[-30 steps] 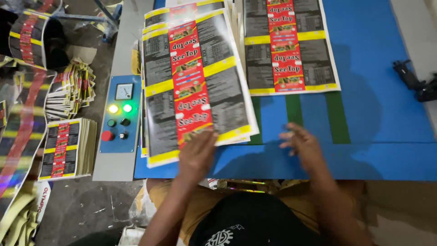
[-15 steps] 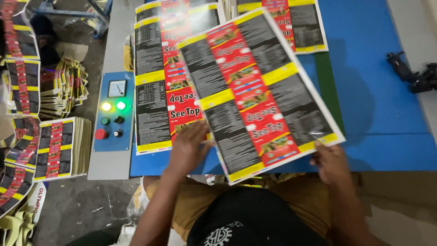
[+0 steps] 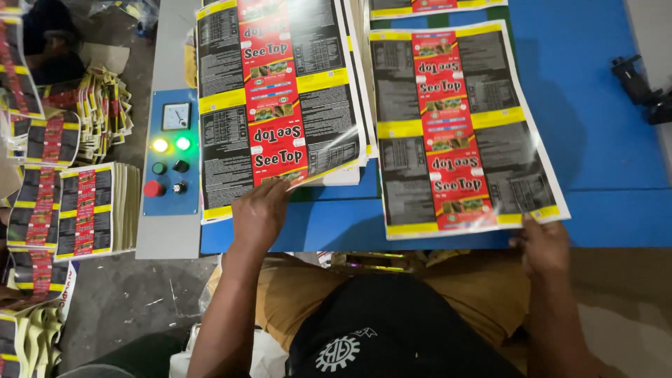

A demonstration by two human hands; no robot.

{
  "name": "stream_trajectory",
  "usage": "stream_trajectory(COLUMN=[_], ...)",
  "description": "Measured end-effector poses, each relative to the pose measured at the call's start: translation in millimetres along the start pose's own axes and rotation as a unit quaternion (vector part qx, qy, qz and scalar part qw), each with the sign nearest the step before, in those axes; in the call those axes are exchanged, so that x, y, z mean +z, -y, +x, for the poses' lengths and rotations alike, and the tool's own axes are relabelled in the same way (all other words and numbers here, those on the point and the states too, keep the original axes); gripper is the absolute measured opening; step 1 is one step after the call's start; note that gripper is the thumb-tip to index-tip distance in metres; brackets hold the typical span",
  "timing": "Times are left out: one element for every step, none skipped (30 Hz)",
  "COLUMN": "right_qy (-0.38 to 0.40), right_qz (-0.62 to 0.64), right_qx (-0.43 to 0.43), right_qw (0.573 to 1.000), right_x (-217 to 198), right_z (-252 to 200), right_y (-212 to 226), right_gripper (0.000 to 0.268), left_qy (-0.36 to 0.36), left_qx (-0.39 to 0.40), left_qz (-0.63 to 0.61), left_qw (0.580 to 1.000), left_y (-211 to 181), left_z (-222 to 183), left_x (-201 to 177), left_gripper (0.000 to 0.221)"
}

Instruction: Collecting and stacking printed labels from a production machine output.

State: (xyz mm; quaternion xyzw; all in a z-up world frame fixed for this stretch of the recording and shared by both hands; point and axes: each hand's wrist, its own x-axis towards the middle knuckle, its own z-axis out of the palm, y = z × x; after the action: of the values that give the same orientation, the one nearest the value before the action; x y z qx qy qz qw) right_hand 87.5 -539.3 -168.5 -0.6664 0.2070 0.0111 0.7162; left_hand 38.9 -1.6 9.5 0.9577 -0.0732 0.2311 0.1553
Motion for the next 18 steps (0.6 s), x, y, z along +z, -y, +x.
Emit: stream_trajectory(right_qy=[0.001,0.010,0.018,0.022,0.028,0.033,0.036,0.040,0.043,0.045,0.050,0.053,0.053,0.064,0.075,0.075,0.065,0.055], right_qz=[0.000,0.001,0.002,0.004,0.003,0.002,0.003,-0.006,-0.016,-0.014,0.002,0.018,0.019,0.030,0.042,0.044,0.007,-0.030], right_qx=[-0.001,-0.010,-0.019,-0.019,-0.034,-0.052,-0.054,-0.069,-0.085,-0.088,-0.067,-0.044,-0.047,-0.023,0.001,-0.001,-0.008,-0.014], right_qw=[1.000,1.000,1.000,1.000,0.999,0.998,0.998,0.997,0.995,0.995,0.997,0.997,0.997,0.997,0.996,0.996,0.998,0.998], right_x=[12,24,36,42,47,53,61,68,76,86,96,104,110,115,121,120,120,121], right_z=[4,10,15,29,44,61,77,91,105,117,129,139,138,134,131,123,116,108], right_y=[9,18,27,24,21,20,23,25,27,33,39,46,58,69,79,77,76,77], right_gripper=[0.018,0.019,0.020,0.020,0.020,0.020,0.020,0.022,0.023,0.023,0.025,0.027,0.027,0.029,0.031,0.031,0.037,0.045], left_qy=[-0.001,-0.007,-0.013,-0.014,-0.018,-0.023,-0.027,-0.032,-0.037,-0.040,-0.035,-0.029,-0.032,-0.036,-0.041,-0.043,-0.062,-0.081], left_qx=[0.000,0.001,0.002,0.001,0.001,0.001,0.001,-0.003,-0.007,-0.006,-0.012,-0.018,-0.017,-0.020,-0.024,-0.022,-0.014,-0.007], left_qz=[0.000,-0.001,-0.003,0.000,0.002,0.003,0.006,0.000,-0.006,-0.005,-0.010,-0.017,-0.017,-0.014,-0.012,-0.011,-0.008,-0.004], left_qw=[1.000,1.000,1.000,1.000,1.000,1.000,1.000,0.999,0.999,0.999,0.999,0.999,0.999,0.999,0.999,0.999,0.998,0.997], left_y=[-1,-3,-4,-4,-3,-3,-3,-4,-4,-4,-4,-6,-7,-8,-9,-12,-14,-17], left_z=[1,1,1,-1,-2,-1,-1,-2,-3,-2,-2,-1,0,-1,-1,0,2,4], left_x=[0,-1,-1,-1,0,1,2,2,1,2,2,1,1,0,-2,-1,-2,-4], left_gripper=[0.015,0.017,0.018,0.018,0.019,0.020,0.020,0.020,0.020,0.020,0.021,0.023,0.023,0.024,0.024,0.024,0.026,0.028])
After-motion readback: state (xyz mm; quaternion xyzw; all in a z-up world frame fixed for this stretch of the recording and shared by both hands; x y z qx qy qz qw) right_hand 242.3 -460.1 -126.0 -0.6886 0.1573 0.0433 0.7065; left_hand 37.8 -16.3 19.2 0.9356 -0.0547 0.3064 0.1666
